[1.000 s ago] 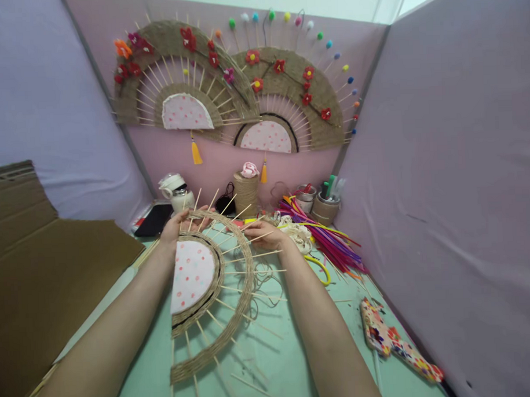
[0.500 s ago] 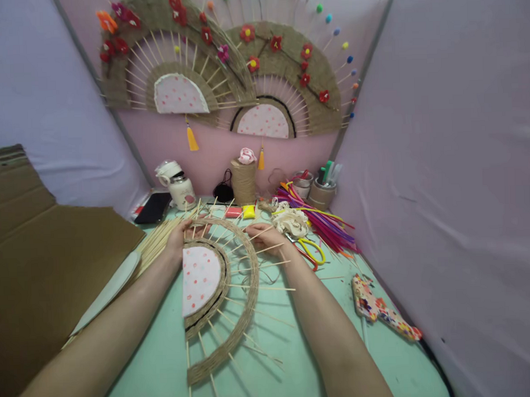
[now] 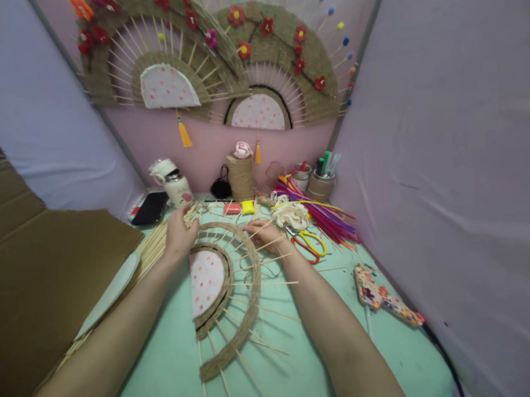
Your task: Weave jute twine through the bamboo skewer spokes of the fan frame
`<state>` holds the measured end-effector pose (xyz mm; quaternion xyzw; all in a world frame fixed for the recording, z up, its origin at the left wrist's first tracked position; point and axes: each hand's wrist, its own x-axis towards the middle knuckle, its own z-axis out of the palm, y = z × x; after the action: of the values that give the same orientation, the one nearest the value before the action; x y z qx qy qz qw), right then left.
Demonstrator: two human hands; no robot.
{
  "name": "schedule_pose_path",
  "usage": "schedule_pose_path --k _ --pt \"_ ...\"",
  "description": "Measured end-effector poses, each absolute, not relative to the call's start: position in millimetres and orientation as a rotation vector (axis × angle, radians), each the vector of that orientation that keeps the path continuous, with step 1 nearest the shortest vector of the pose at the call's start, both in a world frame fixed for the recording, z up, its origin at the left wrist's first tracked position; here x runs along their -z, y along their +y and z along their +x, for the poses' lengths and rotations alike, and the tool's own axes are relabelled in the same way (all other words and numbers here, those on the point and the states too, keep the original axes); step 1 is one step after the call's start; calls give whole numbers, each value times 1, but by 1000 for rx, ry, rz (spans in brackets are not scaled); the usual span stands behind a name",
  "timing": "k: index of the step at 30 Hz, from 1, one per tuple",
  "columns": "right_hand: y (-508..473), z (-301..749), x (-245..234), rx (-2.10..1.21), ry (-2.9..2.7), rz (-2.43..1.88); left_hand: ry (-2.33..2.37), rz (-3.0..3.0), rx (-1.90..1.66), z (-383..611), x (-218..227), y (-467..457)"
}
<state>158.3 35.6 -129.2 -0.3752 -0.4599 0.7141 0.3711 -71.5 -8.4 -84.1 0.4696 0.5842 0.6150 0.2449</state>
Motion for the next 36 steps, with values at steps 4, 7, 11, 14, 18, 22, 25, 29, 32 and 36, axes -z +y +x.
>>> schedule_pose_path --k 4,7,11,14,18,22,25,29,32,36 --pt "35 158 129 -1830 -1193 -956 1409 1468 -1348 -39 71 3" --pt "35 159 129 -1832 -1187 -953 1507 1773 -1091 -21 70 12" --pt "35 160 130 -1856 -1182 -960 1572 1875 -903 -19 73 20" --pt "37 160 132 -1879 -1203 -943 1526 1836 -811 -24 74 21" --pt "38 162 133 -1905 -1261 -899 1525 1837 -801 -30 69 18" --pt "40 166 135 -1909 -1360 -859 1599 1904 -781 -36 64 15" --pt "43 170 133 -1876 -1414 -868 1678 1947 -741 -39 60 15" --pt "45 180 126 -1851 -1453 -893 1740 2018 -716 -39 57 13" --pt "45 188 117 -1821 -1470 -917 1770 2042 -701 -39 55 13" --pt "47 202 108 -1785 -1496 -934 1785 2082 -670 -40 55 13"
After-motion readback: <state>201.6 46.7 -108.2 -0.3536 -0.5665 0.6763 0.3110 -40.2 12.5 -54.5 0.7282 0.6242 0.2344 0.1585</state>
